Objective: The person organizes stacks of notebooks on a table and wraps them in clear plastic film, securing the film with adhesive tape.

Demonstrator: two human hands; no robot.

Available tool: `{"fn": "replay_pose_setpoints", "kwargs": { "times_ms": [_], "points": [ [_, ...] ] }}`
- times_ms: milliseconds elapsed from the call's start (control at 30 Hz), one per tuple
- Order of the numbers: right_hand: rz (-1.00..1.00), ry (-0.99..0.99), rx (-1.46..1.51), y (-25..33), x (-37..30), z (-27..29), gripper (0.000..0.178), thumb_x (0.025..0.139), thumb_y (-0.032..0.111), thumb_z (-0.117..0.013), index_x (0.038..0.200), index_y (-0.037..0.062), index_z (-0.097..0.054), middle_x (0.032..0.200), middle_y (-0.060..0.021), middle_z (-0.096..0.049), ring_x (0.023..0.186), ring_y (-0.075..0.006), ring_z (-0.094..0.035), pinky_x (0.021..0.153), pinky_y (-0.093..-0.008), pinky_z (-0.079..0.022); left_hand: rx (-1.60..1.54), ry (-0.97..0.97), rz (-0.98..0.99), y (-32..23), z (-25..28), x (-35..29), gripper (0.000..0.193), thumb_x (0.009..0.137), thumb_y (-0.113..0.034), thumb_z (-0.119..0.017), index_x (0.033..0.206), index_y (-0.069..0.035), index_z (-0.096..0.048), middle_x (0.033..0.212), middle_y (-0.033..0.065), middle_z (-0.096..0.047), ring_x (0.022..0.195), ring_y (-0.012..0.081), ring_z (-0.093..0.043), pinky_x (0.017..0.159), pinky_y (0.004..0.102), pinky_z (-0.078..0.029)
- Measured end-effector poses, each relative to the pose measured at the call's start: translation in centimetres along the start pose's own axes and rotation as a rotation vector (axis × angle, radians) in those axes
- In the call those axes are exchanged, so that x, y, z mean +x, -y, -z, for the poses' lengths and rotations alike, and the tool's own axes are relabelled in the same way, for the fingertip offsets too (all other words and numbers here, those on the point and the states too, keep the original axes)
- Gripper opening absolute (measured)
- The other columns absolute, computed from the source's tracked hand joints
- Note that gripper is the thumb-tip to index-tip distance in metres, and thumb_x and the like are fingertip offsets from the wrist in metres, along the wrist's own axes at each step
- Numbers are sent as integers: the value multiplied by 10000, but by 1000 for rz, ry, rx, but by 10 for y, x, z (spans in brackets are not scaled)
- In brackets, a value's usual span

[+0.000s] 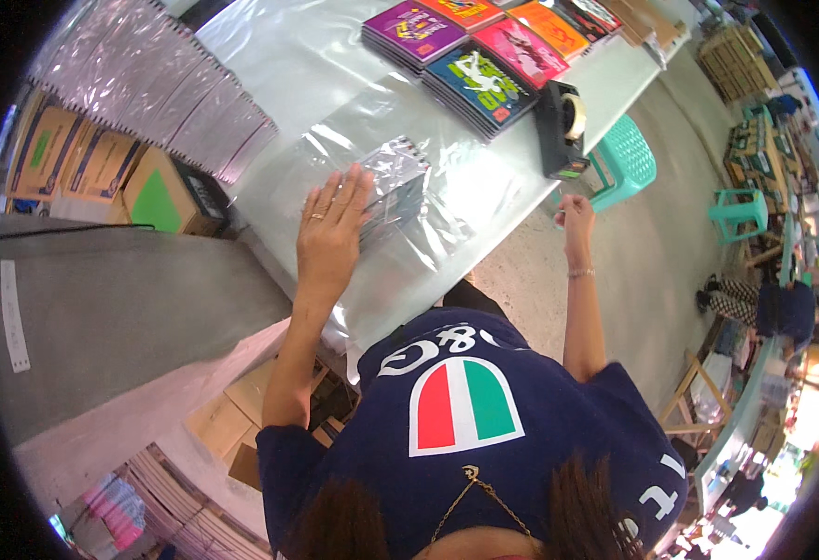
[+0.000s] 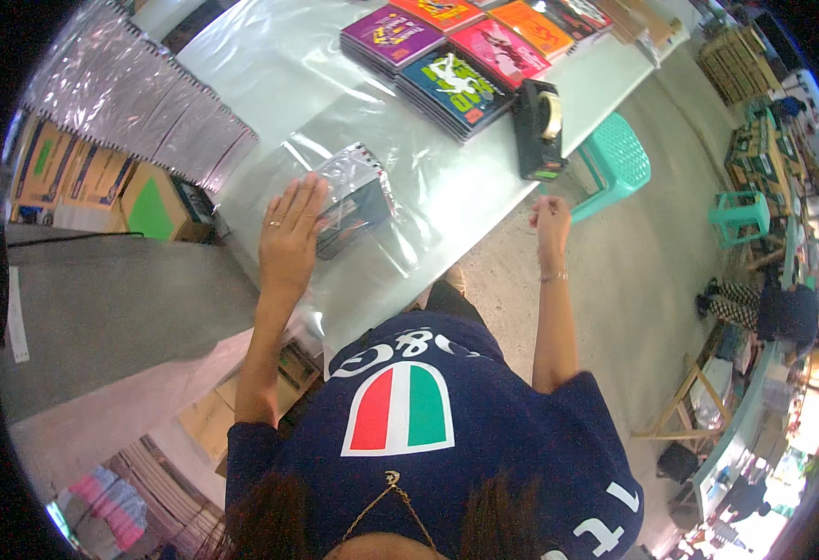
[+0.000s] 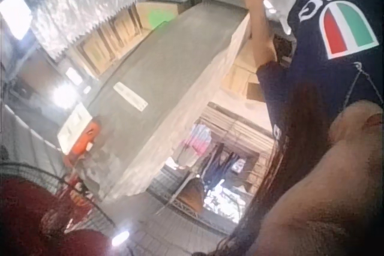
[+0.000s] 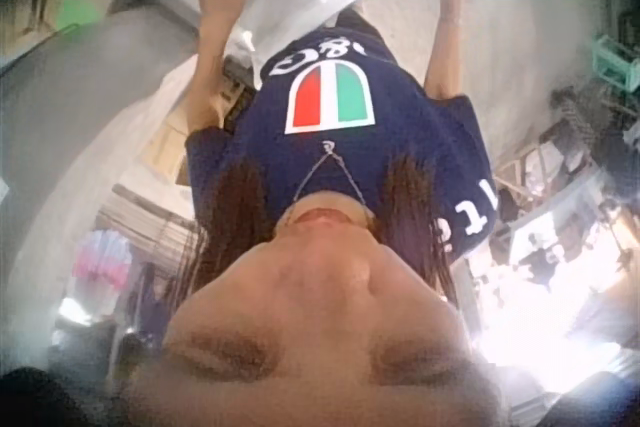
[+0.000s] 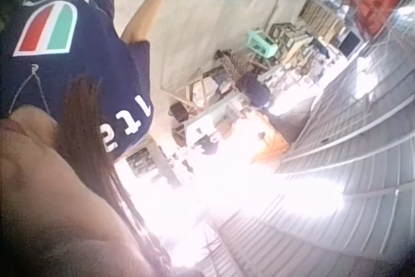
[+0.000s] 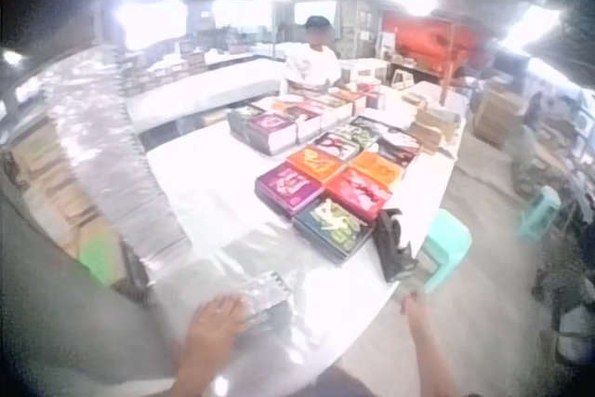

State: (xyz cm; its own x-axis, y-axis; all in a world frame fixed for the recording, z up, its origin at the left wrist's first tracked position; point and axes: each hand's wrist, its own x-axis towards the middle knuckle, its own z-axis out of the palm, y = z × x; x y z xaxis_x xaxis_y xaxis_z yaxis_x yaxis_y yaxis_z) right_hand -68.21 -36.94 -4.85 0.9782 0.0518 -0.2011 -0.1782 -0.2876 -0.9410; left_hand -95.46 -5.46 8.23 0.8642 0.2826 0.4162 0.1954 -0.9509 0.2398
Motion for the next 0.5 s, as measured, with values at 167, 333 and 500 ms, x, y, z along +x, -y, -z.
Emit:
{"fn": "replay_pose_setpoints", "kwargs": {
  "times_ms": [167,333,500],
  "points": [
    [87,542,412,99,-125,-90,175,950,236,-588,945,62,-580,802,-9,-580,620,-72,-517,556,-212,-434,-29,-7,11,-1,-1,-3,495,884,-130,-572,1372,-157,-495,1423,30,-470,1307,247,-435,1074,420,-325],
    [-51,731,518,146,-190,-139,180,925,222,-632,895,55,-569,721,-22,-582,538,-69,-502,476,-205,-398,-21,-16,16,-2,3,-2,498,877,-131,-582,1367,-155,-499,1418,32,-477,1302,249,-442,1073,413,-333],
    [-78,706,494,149,-200,-157,220,900,225,-667,831,54,-546,677,-13,-577,492,-64,-495,442,-195,-378,-9,-40,1,-1,1,-1,498,864,-156,-599,1355,-148,-515,1401,38,-495,1279,251,-471,1053,419,-358]
  ]
}}
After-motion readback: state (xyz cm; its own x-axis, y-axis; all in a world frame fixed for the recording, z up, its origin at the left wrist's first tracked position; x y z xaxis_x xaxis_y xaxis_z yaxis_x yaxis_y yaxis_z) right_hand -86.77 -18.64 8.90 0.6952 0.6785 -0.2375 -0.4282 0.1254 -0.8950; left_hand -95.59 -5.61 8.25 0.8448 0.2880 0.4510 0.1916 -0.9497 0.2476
